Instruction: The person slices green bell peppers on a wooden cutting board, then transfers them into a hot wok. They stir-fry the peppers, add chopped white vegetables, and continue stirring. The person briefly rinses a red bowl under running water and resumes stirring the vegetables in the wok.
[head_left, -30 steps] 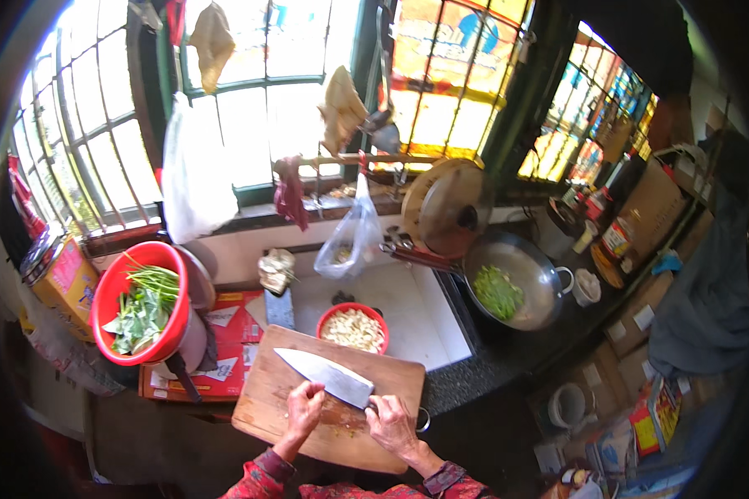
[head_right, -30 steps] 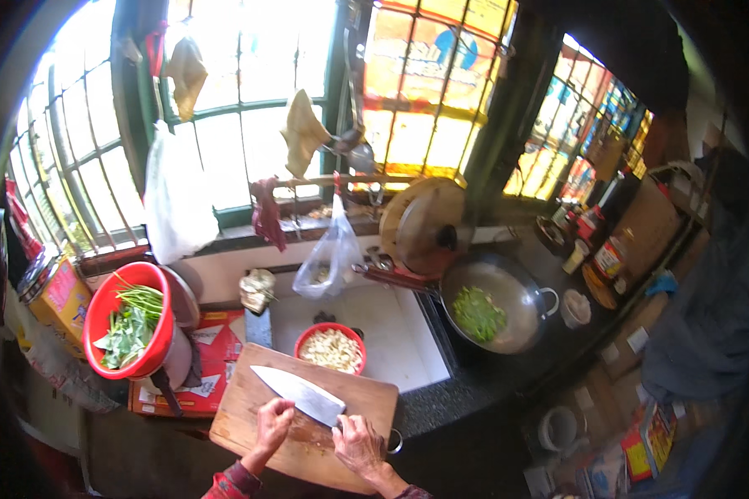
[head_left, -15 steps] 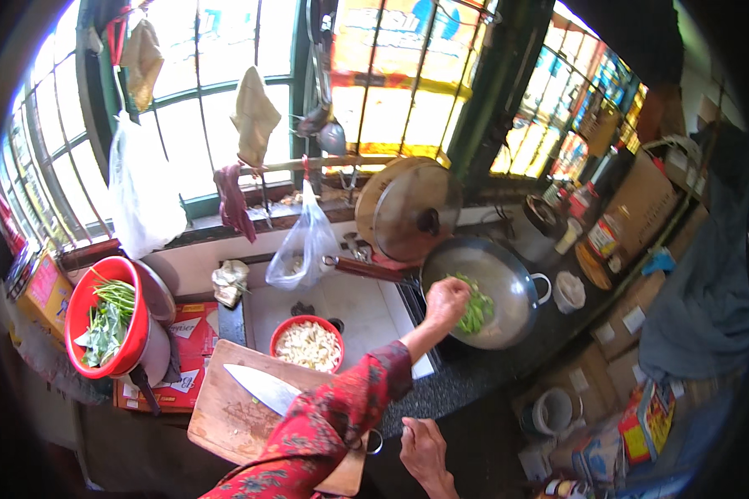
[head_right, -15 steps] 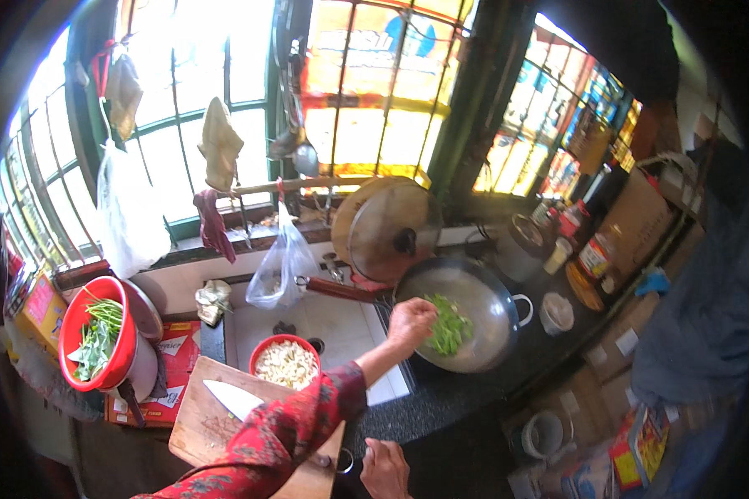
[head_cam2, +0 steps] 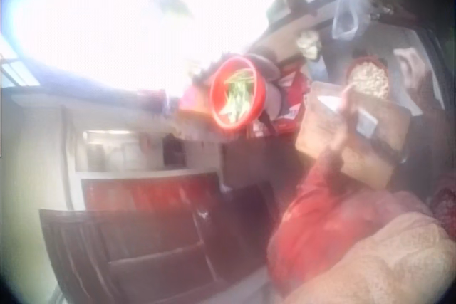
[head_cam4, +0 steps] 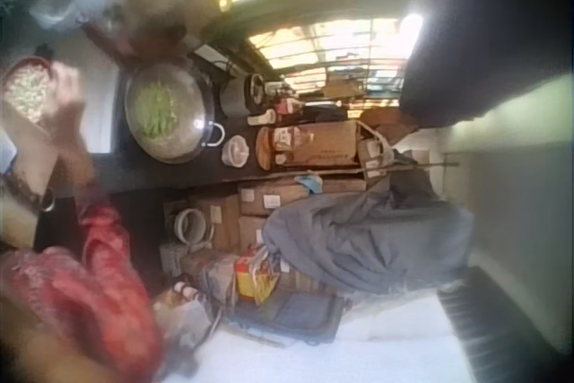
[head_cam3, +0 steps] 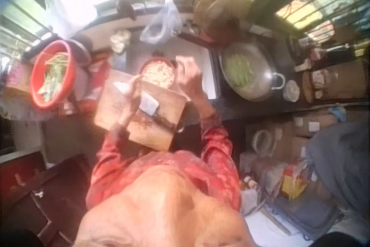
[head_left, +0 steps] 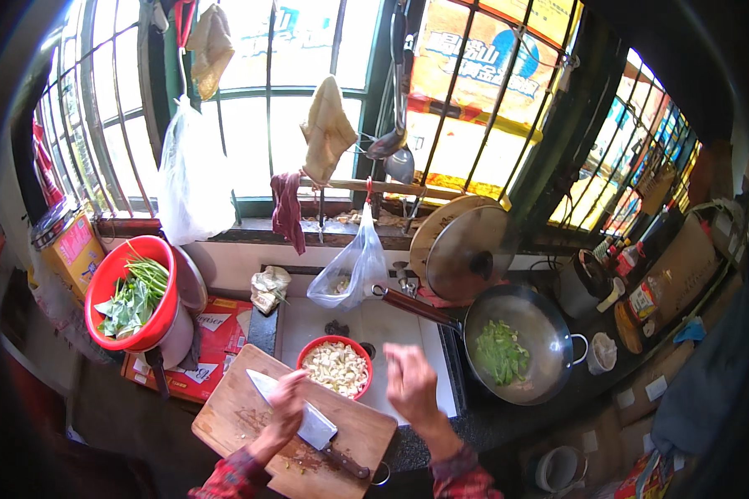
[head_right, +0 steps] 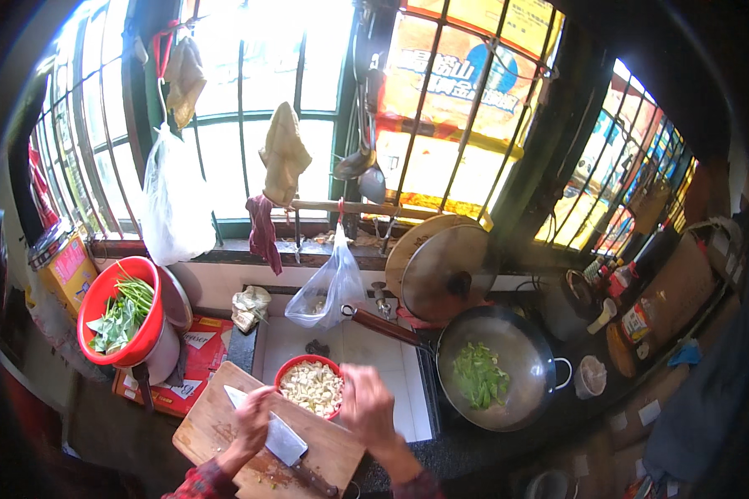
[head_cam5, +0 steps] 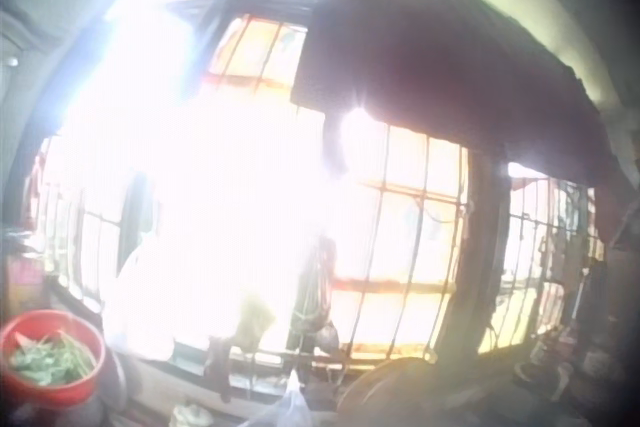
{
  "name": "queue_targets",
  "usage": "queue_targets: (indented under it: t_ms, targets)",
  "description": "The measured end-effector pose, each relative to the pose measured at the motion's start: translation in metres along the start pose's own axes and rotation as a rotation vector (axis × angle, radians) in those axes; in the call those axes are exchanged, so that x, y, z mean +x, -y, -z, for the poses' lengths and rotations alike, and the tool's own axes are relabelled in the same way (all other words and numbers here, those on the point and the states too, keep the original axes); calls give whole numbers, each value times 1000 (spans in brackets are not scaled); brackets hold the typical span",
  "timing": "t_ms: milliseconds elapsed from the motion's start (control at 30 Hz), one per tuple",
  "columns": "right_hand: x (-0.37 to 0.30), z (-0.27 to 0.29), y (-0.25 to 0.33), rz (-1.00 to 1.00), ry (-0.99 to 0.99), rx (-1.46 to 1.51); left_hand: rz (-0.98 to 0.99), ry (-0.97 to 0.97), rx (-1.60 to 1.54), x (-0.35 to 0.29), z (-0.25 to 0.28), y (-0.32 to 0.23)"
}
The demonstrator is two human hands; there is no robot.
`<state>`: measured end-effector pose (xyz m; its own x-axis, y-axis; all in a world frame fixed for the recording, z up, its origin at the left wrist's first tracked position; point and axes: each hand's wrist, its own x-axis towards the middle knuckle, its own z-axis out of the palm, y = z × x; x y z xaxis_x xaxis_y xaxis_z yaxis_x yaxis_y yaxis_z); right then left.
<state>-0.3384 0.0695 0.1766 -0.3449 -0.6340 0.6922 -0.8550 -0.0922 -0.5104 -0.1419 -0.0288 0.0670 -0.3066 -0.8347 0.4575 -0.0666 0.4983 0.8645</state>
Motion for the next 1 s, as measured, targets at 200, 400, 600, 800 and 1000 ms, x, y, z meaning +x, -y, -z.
queue_targets:
  t_ms: [200, 400, 600, 800, 1000]
  targets:
    - [197, -68, -110, -178, -43, -148, 131, -256, 563, -117, 150, 36]
    - [323, -96, -189, -52, -62, -274, 357, -307, 954, -212, 183, 5]
    - [348, -118, -198, -208, 4, -265, 476, -214, 984, -229, 164, -8]
    - [340, -84, -191, -157, -162, -457, 457, -312, 955, -192, 165, 4]
    - [348, -19, -162, -1, -398, -420, 272, -414, 928, -142, 157, 0]
